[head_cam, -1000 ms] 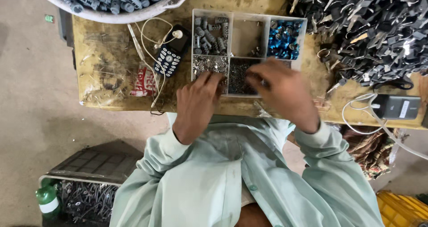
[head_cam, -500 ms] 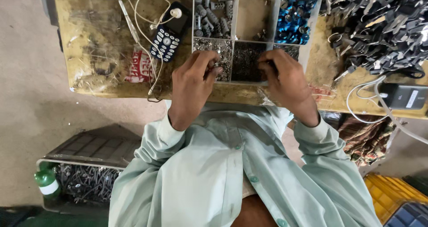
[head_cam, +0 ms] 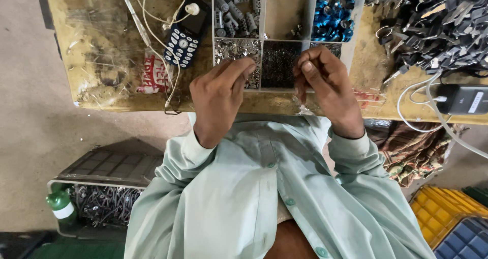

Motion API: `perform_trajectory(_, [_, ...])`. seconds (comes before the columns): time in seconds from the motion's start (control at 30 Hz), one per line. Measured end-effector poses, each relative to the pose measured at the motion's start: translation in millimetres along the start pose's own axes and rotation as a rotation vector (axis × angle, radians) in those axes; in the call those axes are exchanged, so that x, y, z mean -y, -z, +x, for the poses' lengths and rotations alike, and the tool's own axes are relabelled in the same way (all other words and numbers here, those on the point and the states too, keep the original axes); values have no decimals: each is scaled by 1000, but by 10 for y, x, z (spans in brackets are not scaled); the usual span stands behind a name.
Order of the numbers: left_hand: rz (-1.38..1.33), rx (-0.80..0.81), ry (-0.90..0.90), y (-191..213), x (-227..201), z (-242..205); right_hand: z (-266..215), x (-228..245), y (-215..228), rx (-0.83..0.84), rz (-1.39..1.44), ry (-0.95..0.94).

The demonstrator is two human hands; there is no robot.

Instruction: The person assembles lock cylinders by hand, inserting small metal pins and springs into a cylindrical housing and then inserting a blue plastic component. The person handles the parts one at a time and places the assembled units into a compartmentalized tray.

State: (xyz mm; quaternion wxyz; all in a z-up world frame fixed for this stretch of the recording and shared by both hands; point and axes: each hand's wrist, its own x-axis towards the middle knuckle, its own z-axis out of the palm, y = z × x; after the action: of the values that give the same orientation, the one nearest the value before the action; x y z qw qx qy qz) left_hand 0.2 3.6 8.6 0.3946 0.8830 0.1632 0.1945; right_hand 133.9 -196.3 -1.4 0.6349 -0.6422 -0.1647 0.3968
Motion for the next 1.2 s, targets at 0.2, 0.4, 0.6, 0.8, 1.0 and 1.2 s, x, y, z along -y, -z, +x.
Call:
perform_trajectory(0.2, [-408, 71, 162, -79, 140, -71, -20, 0, -50, -63, -18, -28])
perform_trajectory(0.4, [-710, 13, 41, -531, -8, -60, -92, -20, -97, -15, 53, 59])
perform_trajectory(0.6, [-691, -20, 92, -576, -247, -105, -152, -60, -137, -43, -37, 172])
perform_trajectory(0.8, [-617, -32, 66, -559, -271, -41, -91, -24, -139, -44, -307, 340])
perform_trajectory(1.0, [-482, -64, 0, -568, -285, -72, -72, -2, -204, -184, -490, 360])
perform_trajectory(1.2, [-751, -157, 242, -624, -360, -108, -63, -83, -306, -315, -834, 590])
